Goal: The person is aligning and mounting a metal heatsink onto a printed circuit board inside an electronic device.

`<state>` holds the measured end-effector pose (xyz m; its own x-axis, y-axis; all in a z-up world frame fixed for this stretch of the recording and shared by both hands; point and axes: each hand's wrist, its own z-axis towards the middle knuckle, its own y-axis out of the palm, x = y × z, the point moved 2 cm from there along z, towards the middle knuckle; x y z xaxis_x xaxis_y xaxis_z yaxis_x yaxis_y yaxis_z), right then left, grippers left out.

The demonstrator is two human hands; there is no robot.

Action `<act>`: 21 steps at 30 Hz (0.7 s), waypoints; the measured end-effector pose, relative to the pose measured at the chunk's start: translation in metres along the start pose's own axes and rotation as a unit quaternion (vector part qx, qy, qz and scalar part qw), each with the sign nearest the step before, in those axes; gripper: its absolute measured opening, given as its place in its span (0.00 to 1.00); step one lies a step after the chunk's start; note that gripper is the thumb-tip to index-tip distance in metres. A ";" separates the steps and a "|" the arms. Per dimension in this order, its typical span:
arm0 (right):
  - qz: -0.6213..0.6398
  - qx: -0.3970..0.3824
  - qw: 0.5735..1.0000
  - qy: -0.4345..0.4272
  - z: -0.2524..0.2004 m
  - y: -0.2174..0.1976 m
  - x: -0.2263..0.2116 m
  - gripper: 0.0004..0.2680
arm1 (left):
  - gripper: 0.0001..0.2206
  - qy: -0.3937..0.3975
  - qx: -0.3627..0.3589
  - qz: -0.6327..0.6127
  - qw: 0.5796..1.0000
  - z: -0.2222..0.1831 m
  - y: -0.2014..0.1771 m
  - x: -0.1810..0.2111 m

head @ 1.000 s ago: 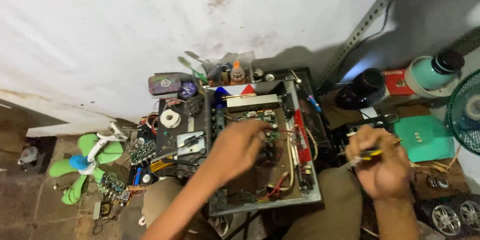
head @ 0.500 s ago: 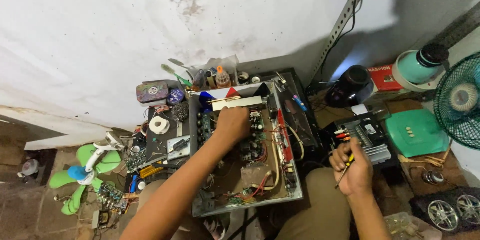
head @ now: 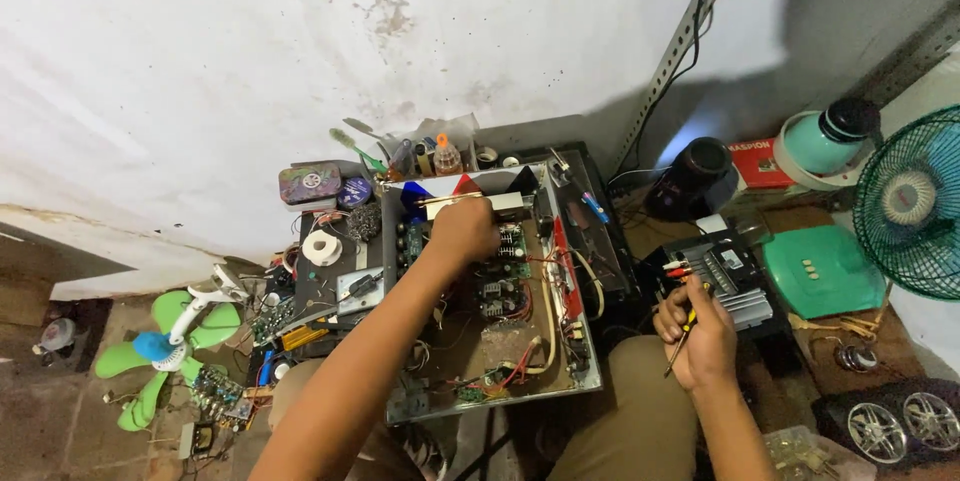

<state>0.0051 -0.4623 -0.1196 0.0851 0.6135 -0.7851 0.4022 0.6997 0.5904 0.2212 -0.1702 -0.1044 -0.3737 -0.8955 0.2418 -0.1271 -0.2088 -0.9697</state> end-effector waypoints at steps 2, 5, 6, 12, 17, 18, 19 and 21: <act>0.002 -0.001 1.000 0.002 0.001 0.000 0.001 0.12 | 0.10 0.004 0.003 -0.008 1.000 -0.002 -0.006 0.001; -0.005 -0.002 1.000 0.004 0.001 0.001 0.002 0.12 | 0.10 -0.003 -0.023 -0.025 0.999 -0.006 -0.024 0.008; -0.014 -0.003 1.000 0.004 0.001 0.002 0.002 0.12 | 0.11 -0.014 -0.053 -0.035 0.998 -0.008 -0.032 0.011; -0.029 0.011 0.999 0.005 0.000 0.008 0.001 0.12 | 0.10 -0.011 -0.062 -0.045 0.997 -0.007 -0.037 0.010; -0.041 0.012 0.999 0.003 0.002 0.005 0.005 0.12 | 0.12 -0.028 -0.080 -0.065 0.994 -0.011 -0.047 0.007; -0.052 0.015 0.999 0.005 0.004 0.002 0.007 0.12 | 0.13 -0.029 -0.077 -0.074 0.994 -0.009 -0.044 0.005; -0.051 0.015 0.999 0.005 0.003 0.004 0.009 0.12 | 0.13 -0.029 -0.077 -0.073 0.994 -0.009 -0.043 0.003; -0.166 0.019 0.986 0.007 0.001 0.009 0.011 0.11 | 0.12 -0.022 -0.049 -0.110 0.992 -0.009 -0.042 0.000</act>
<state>0.0106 -0.4500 -0.1229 -0.0688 0.3573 -0.9314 0.4393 0.8491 0.2933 0.2181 -0.1580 -0.0631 -0.2871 -0.8487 0.4442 -0.2919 -0.3641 -0.8844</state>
